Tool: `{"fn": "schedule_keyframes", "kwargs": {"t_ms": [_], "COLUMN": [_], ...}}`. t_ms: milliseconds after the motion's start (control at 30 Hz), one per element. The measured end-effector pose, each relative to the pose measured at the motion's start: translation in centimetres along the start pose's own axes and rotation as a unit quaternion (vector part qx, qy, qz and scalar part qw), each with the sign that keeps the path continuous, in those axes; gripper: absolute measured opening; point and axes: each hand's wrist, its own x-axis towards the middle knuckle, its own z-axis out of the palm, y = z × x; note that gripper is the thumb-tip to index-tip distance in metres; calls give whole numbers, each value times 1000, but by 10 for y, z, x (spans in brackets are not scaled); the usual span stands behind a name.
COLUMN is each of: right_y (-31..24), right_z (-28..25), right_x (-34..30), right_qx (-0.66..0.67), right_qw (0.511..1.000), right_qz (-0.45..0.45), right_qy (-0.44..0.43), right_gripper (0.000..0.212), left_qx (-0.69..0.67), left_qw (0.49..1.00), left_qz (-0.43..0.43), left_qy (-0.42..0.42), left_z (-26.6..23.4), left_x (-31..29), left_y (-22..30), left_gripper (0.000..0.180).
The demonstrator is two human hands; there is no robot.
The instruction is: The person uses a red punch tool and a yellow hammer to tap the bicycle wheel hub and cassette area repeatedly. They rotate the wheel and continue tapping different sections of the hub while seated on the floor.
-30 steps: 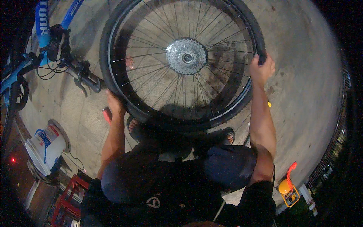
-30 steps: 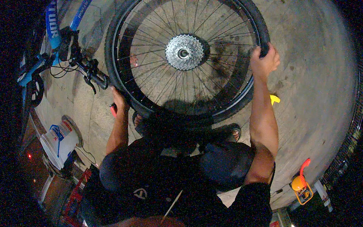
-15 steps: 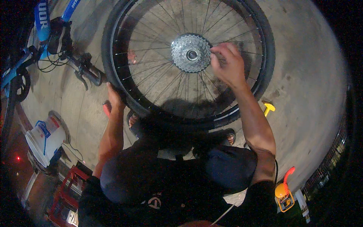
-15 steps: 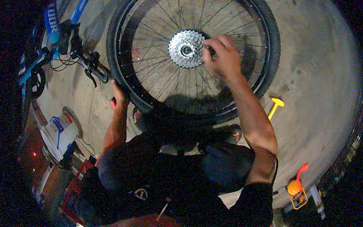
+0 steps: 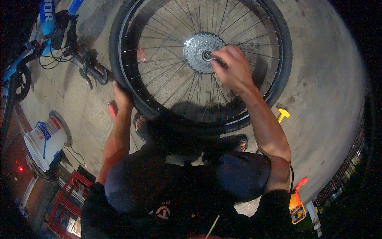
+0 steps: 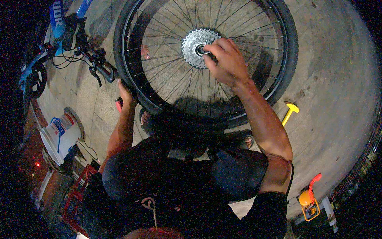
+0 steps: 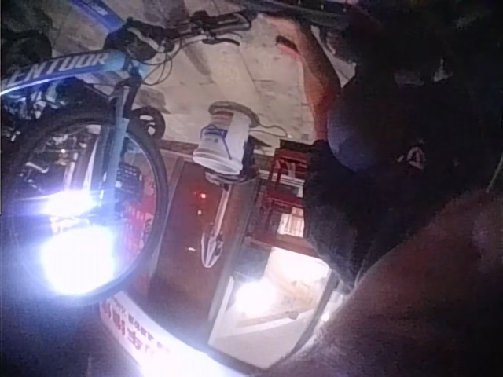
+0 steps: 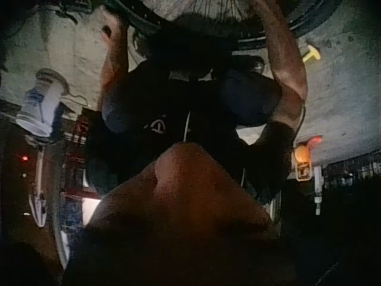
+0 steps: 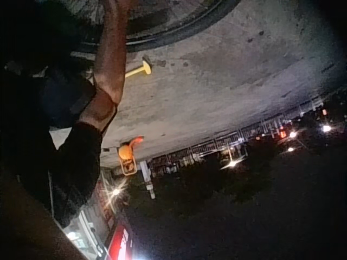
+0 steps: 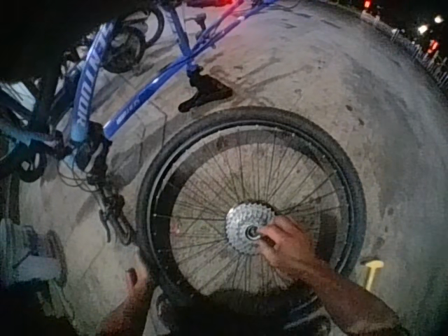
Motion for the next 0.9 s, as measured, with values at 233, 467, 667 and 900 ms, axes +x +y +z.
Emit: {"fn": "schedule_keyframes", "kwargs": {"t_ms": [233,467,667,900], "right_y": [8,7,0,-4], "right_z": [3,5,4,5], "right_x": [0,-5,-1,0], "right_qx": [0,4,-5,-53], "right_qw": [997,997,998,998], "right_qz": [56,61,43,45], "right_qy": [56,41,36,10], "right_gripper": [19,20,21,20], "left_qx": [22,0,59,10], "left_qw": [999,1000,997,999], "left_qz": [3,13,35,41], "left_qy": [37,-1,26,18], "left_z": [-9,-30,-39,-21], "left_x": [12,34,39,22], "left_y": [-7,-19,-17,-16], "left_gripper": [61,61,61,65]}}
